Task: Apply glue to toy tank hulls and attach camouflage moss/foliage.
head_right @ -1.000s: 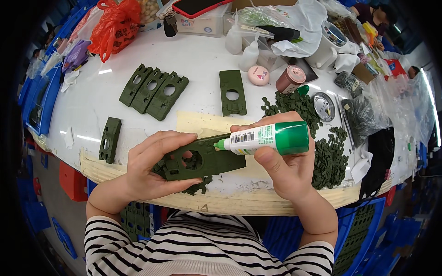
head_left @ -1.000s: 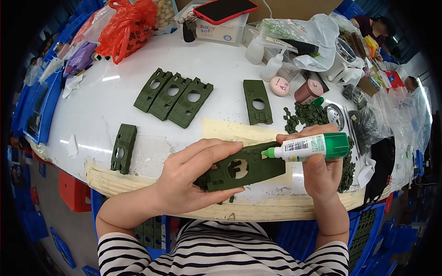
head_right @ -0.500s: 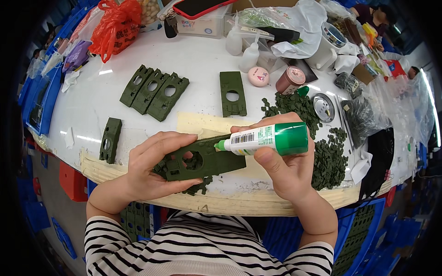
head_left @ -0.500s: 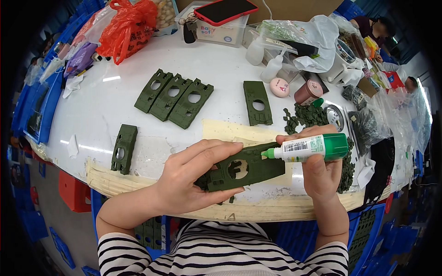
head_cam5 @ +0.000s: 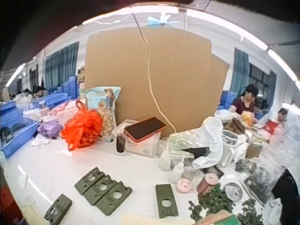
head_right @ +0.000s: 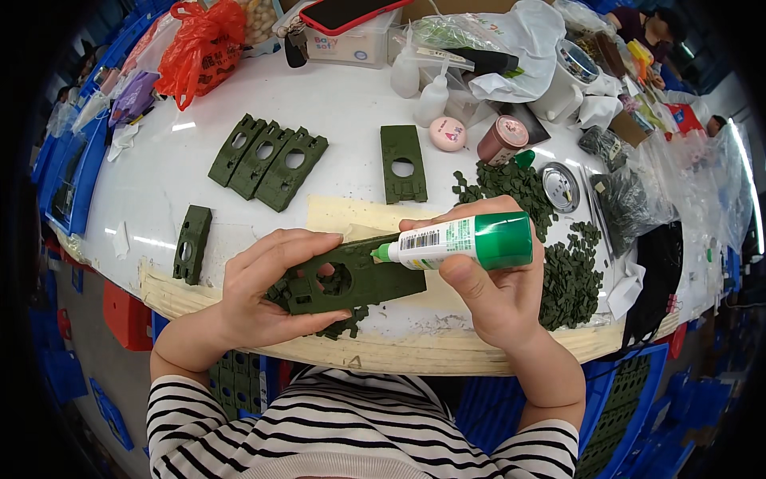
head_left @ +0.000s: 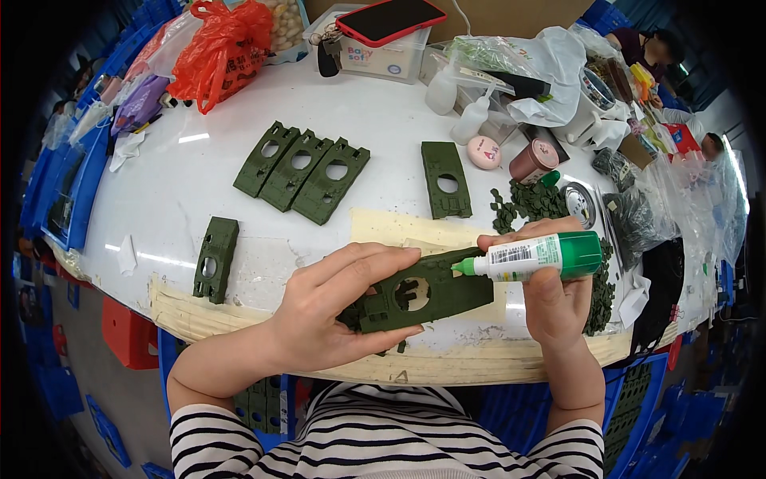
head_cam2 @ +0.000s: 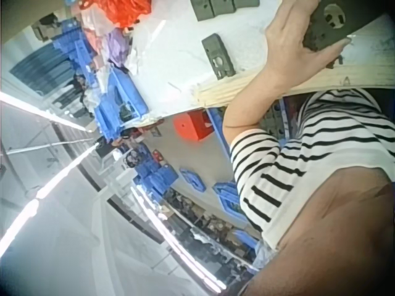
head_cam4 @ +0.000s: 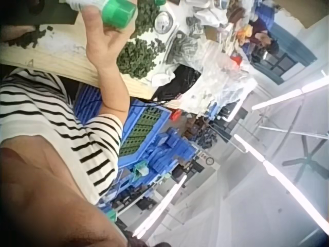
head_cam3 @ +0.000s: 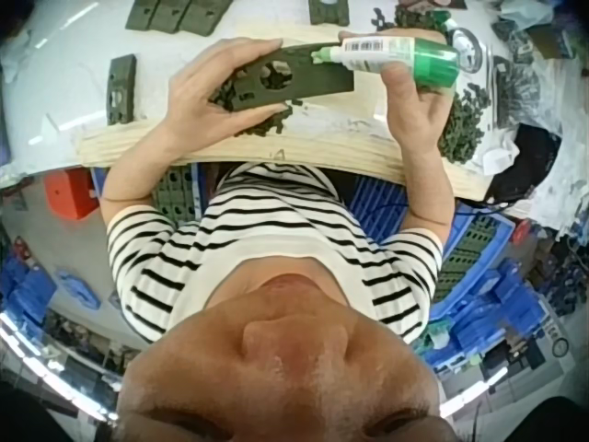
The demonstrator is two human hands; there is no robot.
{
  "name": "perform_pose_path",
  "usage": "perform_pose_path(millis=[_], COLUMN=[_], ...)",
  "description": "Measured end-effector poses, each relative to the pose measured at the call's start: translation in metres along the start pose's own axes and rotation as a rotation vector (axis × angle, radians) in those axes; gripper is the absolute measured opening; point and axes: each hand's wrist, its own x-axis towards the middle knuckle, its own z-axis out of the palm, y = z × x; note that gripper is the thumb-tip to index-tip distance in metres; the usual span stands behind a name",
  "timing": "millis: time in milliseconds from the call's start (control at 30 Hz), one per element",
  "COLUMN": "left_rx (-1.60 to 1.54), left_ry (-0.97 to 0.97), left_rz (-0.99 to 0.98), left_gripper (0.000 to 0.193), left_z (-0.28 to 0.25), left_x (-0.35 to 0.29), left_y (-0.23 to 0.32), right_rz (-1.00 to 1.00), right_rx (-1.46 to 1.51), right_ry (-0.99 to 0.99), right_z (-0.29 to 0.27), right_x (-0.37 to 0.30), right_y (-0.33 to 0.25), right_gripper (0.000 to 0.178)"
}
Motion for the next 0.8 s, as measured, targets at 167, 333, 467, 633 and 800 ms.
perform_pose_path(millis=[167,333,467,633,800], left_rx=[-0.008,-0.039,-0.037,-0.018,-0.005], left_ry=[-0.003,-0.019,-0.011,-0.004,0.0], left_rz=[-0.007,-0.032,-0.022,-0.014,-0.003], left_gripper=[0.064,0.063,0.064,0.064,0.064], left_z=[-0.0006,-0.0027,-0.002,-0.0011,0.0002], left_x=[-0.0004,0.0012,0.0015,0.0007,-0.0007], left_y=[0.0005,0.0008,0.0001,0.0012,-0.0003], right_rz=[0.02,0.055,0.056,0.024,0.012], right_rx=[0.032,0.105,0.081,0.02,-0.007], right_ry=[-0.003,0.003,0.013,0.007,-0.001], right_z=[0.0003,-0.0005,0.001,0.0004,0.0003], right_x=[0.0005,0.0003,0.0,-0.0005,-0.0002], right_y=[-0.0011,-0.0014,-0.002,-0.0007,-0.0002], right_gripper=[0.04,0.04,0.041,0.04,0.04])
